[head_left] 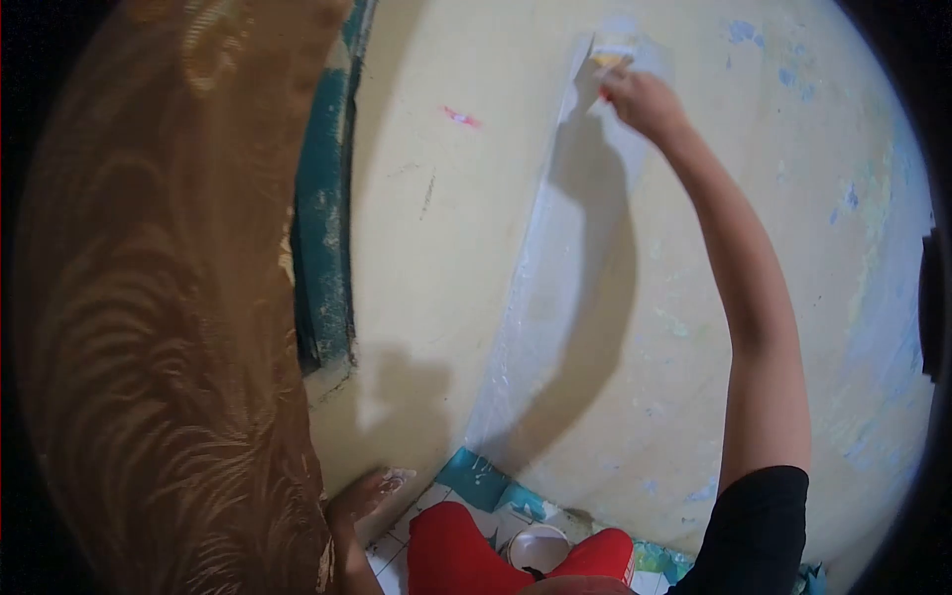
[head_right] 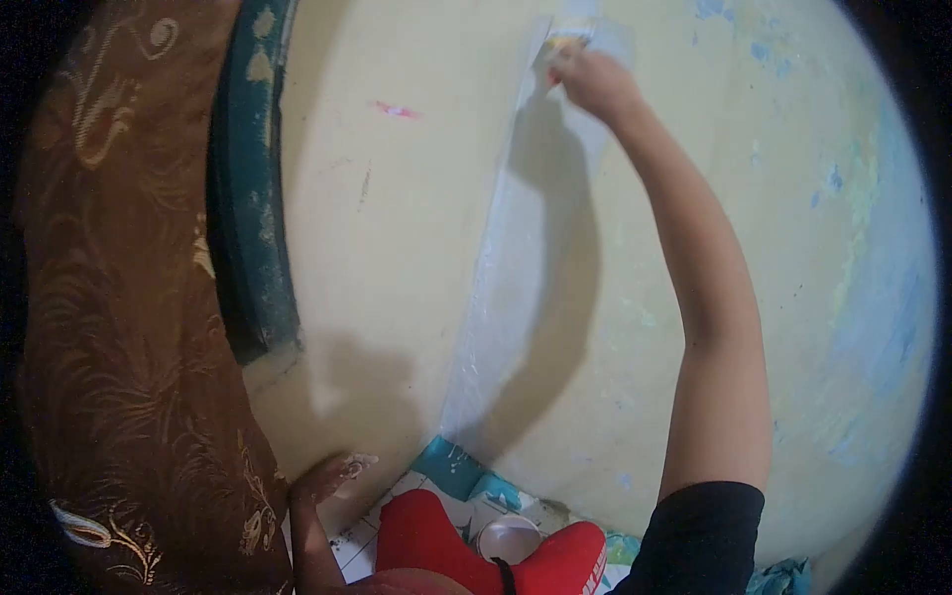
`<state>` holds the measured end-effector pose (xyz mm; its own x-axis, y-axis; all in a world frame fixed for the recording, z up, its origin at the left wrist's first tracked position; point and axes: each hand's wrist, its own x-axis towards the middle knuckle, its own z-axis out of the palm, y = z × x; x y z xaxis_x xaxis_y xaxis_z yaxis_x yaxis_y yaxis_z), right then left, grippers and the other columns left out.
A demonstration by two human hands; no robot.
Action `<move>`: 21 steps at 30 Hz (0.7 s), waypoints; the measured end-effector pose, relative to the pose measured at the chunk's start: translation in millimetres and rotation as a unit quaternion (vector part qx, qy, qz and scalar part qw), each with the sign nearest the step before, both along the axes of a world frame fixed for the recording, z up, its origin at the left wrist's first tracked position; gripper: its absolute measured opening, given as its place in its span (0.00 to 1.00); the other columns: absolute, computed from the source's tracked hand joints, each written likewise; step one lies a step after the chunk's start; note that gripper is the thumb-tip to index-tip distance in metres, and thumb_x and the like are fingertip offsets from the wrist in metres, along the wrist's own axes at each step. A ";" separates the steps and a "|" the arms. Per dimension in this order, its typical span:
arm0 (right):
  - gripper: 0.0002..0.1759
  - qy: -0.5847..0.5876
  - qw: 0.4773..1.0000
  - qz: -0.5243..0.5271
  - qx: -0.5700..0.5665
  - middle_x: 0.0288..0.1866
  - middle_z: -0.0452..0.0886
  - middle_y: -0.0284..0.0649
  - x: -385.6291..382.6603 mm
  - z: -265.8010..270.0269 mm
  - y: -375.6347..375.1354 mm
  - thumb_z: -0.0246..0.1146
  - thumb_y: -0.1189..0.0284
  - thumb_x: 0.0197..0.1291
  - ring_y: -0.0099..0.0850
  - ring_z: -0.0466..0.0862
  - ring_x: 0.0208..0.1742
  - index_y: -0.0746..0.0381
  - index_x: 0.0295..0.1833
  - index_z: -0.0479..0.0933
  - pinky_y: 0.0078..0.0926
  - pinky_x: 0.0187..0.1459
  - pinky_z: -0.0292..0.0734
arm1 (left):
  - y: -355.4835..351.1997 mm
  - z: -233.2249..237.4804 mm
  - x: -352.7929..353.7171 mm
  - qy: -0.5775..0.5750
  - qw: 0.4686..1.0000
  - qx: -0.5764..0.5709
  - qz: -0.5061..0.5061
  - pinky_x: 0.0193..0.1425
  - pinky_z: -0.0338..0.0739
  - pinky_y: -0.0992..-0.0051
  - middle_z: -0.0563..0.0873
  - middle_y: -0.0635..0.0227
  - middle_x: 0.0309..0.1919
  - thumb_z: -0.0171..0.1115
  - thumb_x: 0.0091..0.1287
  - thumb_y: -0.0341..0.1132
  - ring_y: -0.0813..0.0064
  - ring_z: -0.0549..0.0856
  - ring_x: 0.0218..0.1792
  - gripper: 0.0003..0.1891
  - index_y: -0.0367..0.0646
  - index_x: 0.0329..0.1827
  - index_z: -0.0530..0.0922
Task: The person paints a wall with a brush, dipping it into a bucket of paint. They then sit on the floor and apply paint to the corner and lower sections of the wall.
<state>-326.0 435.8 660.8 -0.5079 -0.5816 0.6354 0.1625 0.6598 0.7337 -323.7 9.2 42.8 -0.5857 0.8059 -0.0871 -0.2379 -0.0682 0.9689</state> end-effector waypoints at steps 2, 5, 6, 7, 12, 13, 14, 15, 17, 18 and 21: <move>0.05 -0.043 0.999 0.017 0.013 0.39 0.77 0.42 2.2 -65.3 -3.2 0.57 0.73 0.47 0.40 0.81 0.31 0.58 0.32 0.77 0.38 0.32 0.78 | 2.6 27.7 11.4 0.131 0.991 0.018 -0.001 0.55 0.69 0.78 0.77 0.67 0.50 0.52 0.69 0.30 0.78 0.76 0.49 0.13 0.38 0.55 0.71; 0.14 -0.123 0.992 0.036 -0.012 0.44 0.80 0.42 10.7 -170.3 -14.2 0.61 0.73 0.44 0.38 0.81 0.29 0.58 0.41 0.76 0.35 0.27 0.77 | 1.9 17.4 8.7 0.098 0.995 -0.021 0.024 0.56 0.69 0.79 0.78 0.67 0.48 0.52 0.68 0.27 0.78 0.76 0.50 0.13 0.37 0.54 0.72; 0.15 -0.161 0.986 0.041 -0.027 0.45 0.79 0.43 13.4 -207.4 -19.1 0.62 0.72 0.43 0.37 0.81 0.28 0.58 0.42 0.76 0.34 0.27 0.78 | 1.3 14.0 7.0 0.091 0.995 -0.025 0.019 0.56 0.69 0.79 0.78 0.67 0.48 0.52 0.68 0.27 0.78 0.76 0.50 0.13 0.37 0.54 0.72; 0.18 -0.192 0.979 0.066 -0.037 0.46 0.79 0.46 19.0 -244.4 -24.1 0.63 0.71 0.41 0.38 0.81 0.29 0.59 0.43 0.76 0.34 0.27 0.78 | 0.7 12.8 4.4 0.134 0.990 -0.028 0.012 0.55 0.69 0.79 0.78 0.67 0.48 0.52 0.67 0.26 0.78 0.76 0.49 0.13 0.37 0.54 0.72; 0.17 -0.303 0.920 0.082 -0.235 0.40 0.79 0.45 44.8 -395.6 -53.7 0.63 0.69 0.44 0.42 0.81 0.32 0.61 0.43 0.76 0.38 0.32 0.78 | 3.0 25.6 11.5 -0.023 0.997 0.071 0.012 0.53 0.69 0.81 0.79 0.66 0.47 0.52 0.67 0.26 0.79 0.76 0.46 0.12 0.37 0.53 0.73; 0.17 -0.305 0.919 0.078 -0.237 0.40 0.79 0.45 42.4 -404.0 -56.2 0.63 0.69 0.44 0.42 0.81 0.32 0.61 0.43 0.76 0.38 0.32 0.78 | 2.4 22.1 9.0 0.013 0.999 0.046 0.016 0.53 0.69 0.81 0.79 0.66 0.47 0.53 0.67 0.28 0.79 0.76 0.47 0.13 0.37 0.54 0.72; 0.15 -0.329 0.897 0.051 -0.290 0.35 0.80 0.45 40.5 -411.8 -58.5 0.63 0.68 0.46 0.43 0.82 0.31 0.61 0.41 0.77 0.38 0.33 0.78 | 2.2 19.9 8.6 0.050 0.998 0.021 0.022 0.54 0.68 0.81 0.79 0.66 0.48 0.54 0.68 0.30 0.80 0.75 0.47 0.14 0.37 0.54 0.72; 0.13 -0.351 0.871 0.024 -0.342 0.31 0.80 0.45 41.1 -417.1 -59.6 0.62 0.67 0.49 0.43 0.82 0.31 0.61 0.39 0.79 0.39 0.33 0.77 | 2.9 24.4 9.3 0.047 0.999 0.019 0.020 0.54 0.68 0.81 0.79 0.66 0.48 0.54 0.68 0.30 0.80 0.75 0.47 0.14 0.37 0.54 0.72; 0.11 -0.349 0.844 0.016 -0.406 0.27 0.79 0.46 34.8 -408.9 -45.3 0.61 0.66 0.51 0.43 0.81 0.28 0.61 0.38 0.80 0.38 0.32 0.76 | 1.7 37.7 9.3 0.149 0.985 -0.086 -0.009 0.56 0.66 0.79 0.77 0.65 0.50 0.54 0.68 0.32 0.79 0.74 0.51 0.16 0.36 0.57 0.70; 0.11 -0.343 0.816 0.009 -0.466 0.23 0.79 0.47 29.1 -398.5 -35.0 0.60 0.65 0.53 0.43 0.81 0.26 0.61 0.36 0.81 0.38 0.32 0.76 | -0.2 49.8 14.7 0.148 0.985 -0.088 -0.010 0.56 0.66 0.79 0.77 0.65 0.50 0.54 0.68 0.32 0.79 0.74 0.51 0.16 0.36 0.57 0.70; 0.12 -0.293 0.795 -0.008 -0.531 0.24 0.81 0.46 25.0 -327.2 -12.2 0.61 0.64 0.54 0.34 0.81 0.24 0.61 0.37 0.82 0.32 0.31 0.75 | -1.6 51.8 19.3 0.107 0.991 -0.078 0.017 0.57 0.66 0.78 0.77 0.67 0.50 0.55 0.69 0.36 0.79 0.74 0.50 0.19 0.37 0.59 0.69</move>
